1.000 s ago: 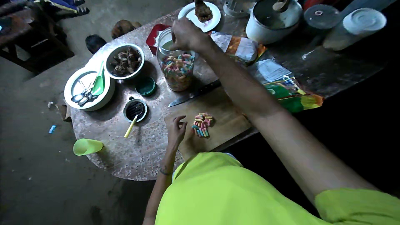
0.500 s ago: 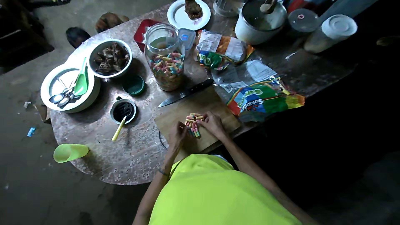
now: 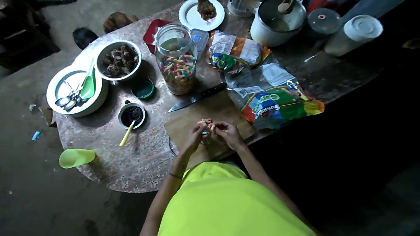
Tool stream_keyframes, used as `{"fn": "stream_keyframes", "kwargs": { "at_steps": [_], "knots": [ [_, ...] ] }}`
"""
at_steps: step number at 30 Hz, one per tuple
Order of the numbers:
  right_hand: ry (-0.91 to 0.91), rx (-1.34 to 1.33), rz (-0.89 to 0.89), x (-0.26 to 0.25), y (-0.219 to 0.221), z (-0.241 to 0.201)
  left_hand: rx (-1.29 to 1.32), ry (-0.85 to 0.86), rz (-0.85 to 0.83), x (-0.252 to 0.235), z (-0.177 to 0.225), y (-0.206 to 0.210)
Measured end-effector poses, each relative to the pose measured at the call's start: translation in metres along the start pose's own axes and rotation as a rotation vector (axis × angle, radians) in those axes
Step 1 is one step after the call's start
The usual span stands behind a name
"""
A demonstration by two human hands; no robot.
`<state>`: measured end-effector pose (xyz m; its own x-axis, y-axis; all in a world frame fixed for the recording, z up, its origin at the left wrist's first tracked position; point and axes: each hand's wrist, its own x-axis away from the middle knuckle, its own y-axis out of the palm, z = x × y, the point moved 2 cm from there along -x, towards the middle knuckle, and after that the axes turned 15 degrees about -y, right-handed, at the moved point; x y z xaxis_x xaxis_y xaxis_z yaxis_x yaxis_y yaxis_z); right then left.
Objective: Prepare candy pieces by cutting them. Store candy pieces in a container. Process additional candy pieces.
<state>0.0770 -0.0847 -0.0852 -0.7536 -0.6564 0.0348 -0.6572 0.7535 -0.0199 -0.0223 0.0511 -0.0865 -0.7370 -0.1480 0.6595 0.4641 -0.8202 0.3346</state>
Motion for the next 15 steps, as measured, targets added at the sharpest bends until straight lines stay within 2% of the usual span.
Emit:
{"fn": "stream_keyframes", "kwargs": {
  "at_steps": [4,9,15],
  "knots": [
    [-0.077,0.052,-0.038,0.003,0.001,0.003,-0.196,0.08,0.079,0.0,0.007,0.006],
    [0.034,-0.135,-0.086,0.003,0.001,0.002,-0.395,0.198,0.063,-0.001,0.01,-0.002],
    [0.19,-0.387,-0.037,-0.001,0.004,0.003,-0.244,0.174,0.12,-0.007,0.004,-0.018]
  ]
}}
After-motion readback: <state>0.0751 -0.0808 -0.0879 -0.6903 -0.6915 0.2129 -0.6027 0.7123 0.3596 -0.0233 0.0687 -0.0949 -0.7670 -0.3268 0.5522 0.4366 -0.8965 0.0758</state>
